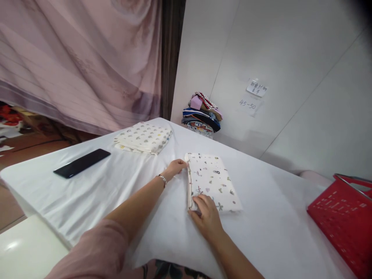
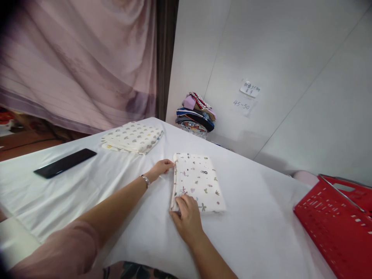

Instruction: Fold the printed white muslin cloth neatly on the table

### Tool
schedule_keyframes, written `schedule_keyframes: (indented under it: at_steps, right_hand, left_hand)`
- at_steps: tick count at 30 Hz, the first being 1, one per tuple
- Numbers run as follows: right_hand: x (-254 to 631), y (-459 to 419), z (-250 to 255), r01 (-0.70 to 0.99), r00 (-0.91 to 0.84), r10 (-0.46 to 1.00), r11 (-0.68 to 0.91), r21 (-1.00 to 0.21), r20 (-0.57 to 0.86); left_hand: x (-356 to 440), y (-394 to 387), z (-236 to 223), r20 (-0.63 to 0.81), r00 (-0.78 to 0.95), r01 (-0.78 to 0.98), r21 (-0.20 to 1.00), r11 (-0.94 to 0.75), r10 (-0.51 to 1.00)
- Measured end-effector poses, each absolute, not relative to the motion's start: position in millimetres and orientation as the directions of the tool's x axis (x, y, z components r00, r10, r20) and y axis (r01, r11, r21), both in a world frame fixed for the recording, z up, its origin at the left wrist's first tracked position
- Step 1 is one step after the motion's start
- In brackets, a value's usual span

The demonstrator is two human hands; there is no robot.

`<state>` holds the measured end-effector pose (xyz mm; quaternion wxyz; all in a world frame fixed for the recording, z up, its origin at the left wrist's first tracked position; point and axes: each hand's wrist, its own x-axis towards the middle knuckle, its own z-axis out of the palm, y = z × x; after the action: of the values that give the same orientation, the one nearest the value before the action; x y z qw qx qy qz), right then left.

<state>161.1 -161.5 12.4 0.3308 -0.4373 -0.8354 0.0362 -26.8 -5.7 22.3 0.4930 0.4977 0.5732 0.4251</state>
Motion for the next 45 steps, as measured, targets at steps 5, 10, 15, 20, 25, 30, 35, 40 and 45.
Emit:
schedule_keyframes:
  at_steps: [5, 10, 15, 20, 25, 30, 35, 40, 45]
  right_hand:
    - [161.6, -160.8, 11.8, 0.708, -0.413, 0.753, 0.619, -0.340, 0.511]
    - [162.1, -161.4, 13.5, 0.700, -0.423, 0.745, 0.630, -0.335, 0.516]
    - [162.7, -161.2, 14.3, 0.688, -0.428, 0.740, 0.639, -0.344, 0.519]
    - [162.6, -160.1, 12.8, 0.682, -0.424, 0.728, 0.648, -0.338, 0.540]
    - [161.9, -160.4, 11.4, 0.694, -0.421, 0.720, 0.647, -0.315, 0.552]
    - [161.9, -161.0, 11.4, 0.681, -0.432, 0.733, 0.647, -0.343, 0.526]
    - [161.7, -161.5, 14.6, 0.687, -0.445, 0.740, 0.643, -0.337, 0.505]
    - [162.0, -161.3, 15.4, 0.683, -0.454, 0.746, 0.642, -0.347, 0.487]
    - [162.7, -160.5, 14.0, 0.670, -0.458, 0.728, 0.660, -0.340, 0.510]
  left_hand:
    - [-20.0, -28.5, 23.1, -0.122, -0.008, 0.268, 0.956, 0.120, 0.992]
    - [-8.2, -36.0, 19.9, -0.087, -0.086, 0.248, 0.963, 0.106, 0.993]
    - [-1.7, -42.4, 22.2, 0.017, -0.117, 0.415, 0.909, 0.033, 0.993]
    - [2.1, -49.9, 30.9, 0.187, -0.169, 0.523, 0.849, -0.073, 0.968]
    - [3.6, -48.9, 24.7, 0.061, -0.113, 0.523, 0.852, 0.007, 0.992]
    - [2.3, -45.0, 19.5, 0.021, -0.110, 0.558, 0.829, 0.044, 0.994]
    - [5.3, -42.2, 22.3, -0.007, -0.107, 0.573, 0.817, 0.068, 0.994]
    - [10.3, -39.6, 26.1, -0.059, -0.104, 0.600, 0.793, 0.110, 0.993]
    - [11.5, -37.7, 24.5, -0.044, -0.098, 0.613, 0.785, 0.095, 0.994]
